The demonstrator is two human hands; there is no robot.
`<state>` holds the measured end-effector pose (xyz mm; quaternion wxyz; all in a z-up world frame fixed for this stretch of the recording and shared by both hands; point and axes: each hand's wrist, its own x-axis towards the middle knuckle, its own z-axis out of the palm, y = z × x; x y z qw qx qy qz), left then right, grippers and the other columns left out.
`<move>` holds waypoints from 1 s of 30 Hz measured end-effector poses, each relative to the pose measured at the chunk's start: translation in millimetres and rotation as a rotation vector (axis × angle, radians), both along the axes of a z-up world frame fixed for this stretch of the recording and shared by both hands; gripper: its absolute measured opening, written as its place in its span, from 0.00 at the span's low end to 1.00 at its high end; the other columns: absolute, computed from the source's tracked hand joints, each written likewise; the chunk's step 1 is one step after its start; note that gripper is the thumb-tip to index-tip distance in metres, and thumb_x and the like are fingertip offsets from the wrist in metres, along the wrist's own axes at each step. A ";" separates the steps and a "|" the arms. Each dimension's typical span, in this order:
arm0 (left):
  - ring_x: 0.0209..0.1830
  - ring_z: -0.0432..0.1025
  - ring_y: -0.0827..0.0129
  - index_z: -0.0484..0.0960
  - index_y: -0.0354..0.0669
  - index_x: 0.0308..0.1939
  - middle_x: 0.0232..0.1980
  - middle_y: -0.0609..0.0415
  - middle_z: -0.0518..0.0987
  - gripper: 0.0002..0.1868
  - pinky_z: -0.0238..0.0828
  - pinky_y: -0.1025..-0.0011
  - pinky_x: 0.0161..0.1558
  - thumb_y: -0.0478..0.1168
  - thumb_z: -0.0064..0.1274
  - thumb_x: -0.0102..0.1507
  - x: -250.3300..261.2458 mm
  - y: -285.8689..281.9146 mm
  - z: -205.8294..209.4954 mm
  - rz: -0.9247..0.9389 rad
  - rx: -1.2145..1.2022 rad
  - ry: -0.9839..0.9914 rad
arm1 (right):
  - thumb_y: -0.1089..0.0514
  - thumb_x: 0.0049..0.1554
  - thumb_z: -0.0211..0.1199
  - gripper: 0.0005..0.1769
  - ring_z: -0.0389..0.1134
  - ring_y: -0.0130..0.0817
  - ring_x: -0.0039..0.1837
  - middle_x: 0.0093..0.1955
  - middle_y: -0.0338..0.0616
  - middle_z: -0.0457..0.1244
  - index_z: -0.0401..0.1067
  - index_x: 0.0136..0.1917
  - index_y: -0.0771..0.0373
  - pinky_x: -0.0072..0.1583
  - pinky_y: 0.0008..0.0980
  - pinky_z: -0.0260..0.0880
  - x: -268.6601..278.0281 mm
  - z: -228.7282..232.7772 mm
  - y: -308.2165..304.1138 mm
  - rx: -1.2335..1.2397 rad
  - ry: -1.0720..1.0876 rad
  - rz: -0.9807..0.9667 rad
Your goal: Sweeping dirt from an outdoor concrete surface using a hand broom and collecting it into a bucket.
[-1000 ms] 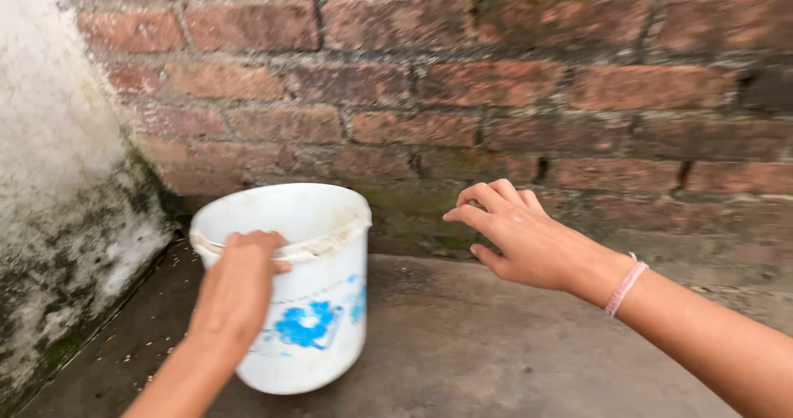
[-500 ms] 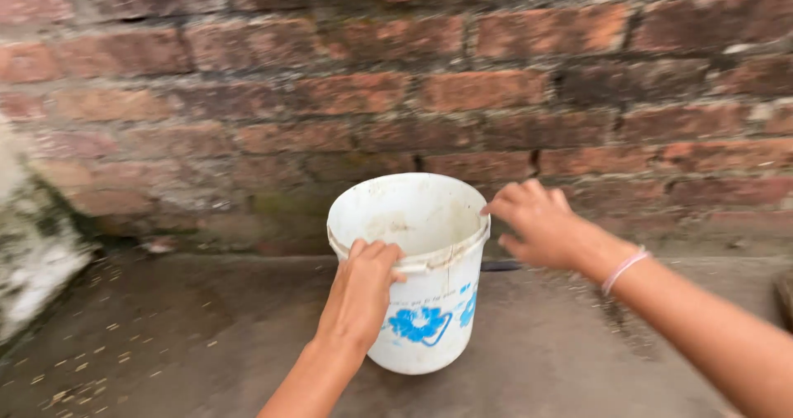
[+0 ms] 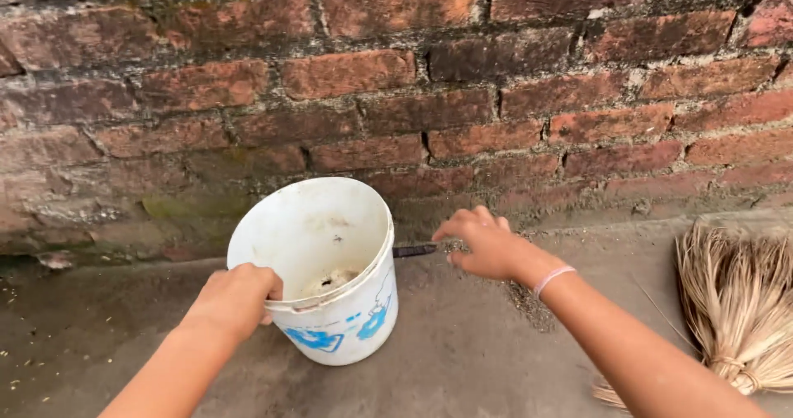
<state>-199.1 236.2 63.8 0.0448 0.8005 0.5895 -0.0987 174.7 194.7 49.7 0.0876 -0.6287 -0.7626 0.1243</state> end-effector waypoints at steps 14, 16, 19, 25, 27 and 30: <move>0.55 0.77 0.56 0.81 0.52 0.52 0.50 0.52 0.83 0.21 0.73 0.58 0.54 0.42 0.66 0.55 189.1 -17.4 40.8 -0.344 0.008 -0.343 | 0.49 0.54 0.65 0.25 0.58 0.43 0.73 0.67 0.41 0.63 0.72 0.65 0.46 0.72 0.44 0.59 72.8 -31.3 17.3 -0.087 0.194 -0.042; 0.54 0.78 0.59 0.81 0.53 0.52 0.50 0.55 0.84 0.20 0.74 0.60 0.55 0.43 0.64 0.56 208.0 -10.8 21.5 -0.350 -0.070 -0.390 | 0.49 0.54 0.65 0.26 0.58 0.41 0.73 0.66 0.40 0.64 0.71 0.66 0.46 0.72 0.43 0.60 83.6 -35.1 13.2 -0.101 0.204 -0.080; 0.56 0.77 0.60 0.80 0.53 0.53 0.51 0.56 0.84 0.21 0.73 0.59 0.55 0.41 0.64 0.56 230.8 2.5 -15.8 -0.387 -0.154 -0.400 | 0.50 0.54 0.65 0.27 0.60 0.41 0.71 0.63 0.42 0.65 0.71 0.68 0.46 0.71 0.43 0.62 104.8 -44.9 -1.6 -0.149 0.154 -0.148; 0.58 0.76 0.61 0.81 0.53 0.53 0.53 0.58 0.84 0.21 0.72 0.61 0.59 0.41 0.65 0.56 267.9 46.0 -57.1 -0.390 -0.235 -0.461 | 0.51 0.52 0.67 0.30 0.59 0.40 0.71 0.63 0.37 0.65 0.70 0.68 0.43 0.72 0.41 0.60 123.4 -32.3 -13.1 -0.268 -0.013 -0.217; 0.59 0.75 0.60 0.82 0.54 0.52 0.54 0.57 0.83 0.20 0.71 0.62 0.60 0.42 0.66 0.55 275.9 49.2 -65.5 -0.376 -0.263 -0.508 | 0.50 0.53 0.65 0.28 0.61 0.37 0.71 0.64 0.34 0.65 0.70 0.67 0.39 0.72 0.42 0.63 111.1 -6.2 -14.8 -0.429 -0.143 -0.255; 0.60 0.73 0.55 0.83 0.55 0.51 0.58 0.52 0.78 0.19 0.70 0.60 0.61 0.39 0.66 0.56 290.7 68.8 -70.9 -0.420 -0.195 -0.451 | 0.48 0.56 0.64 0.28 0.55 0.37 0.75 0.67 0.32 0.63 0.67 0.69 0.38 0.75 0.51 0.56 97.7 21.1 6.0 -0.470 -0.340 -0.294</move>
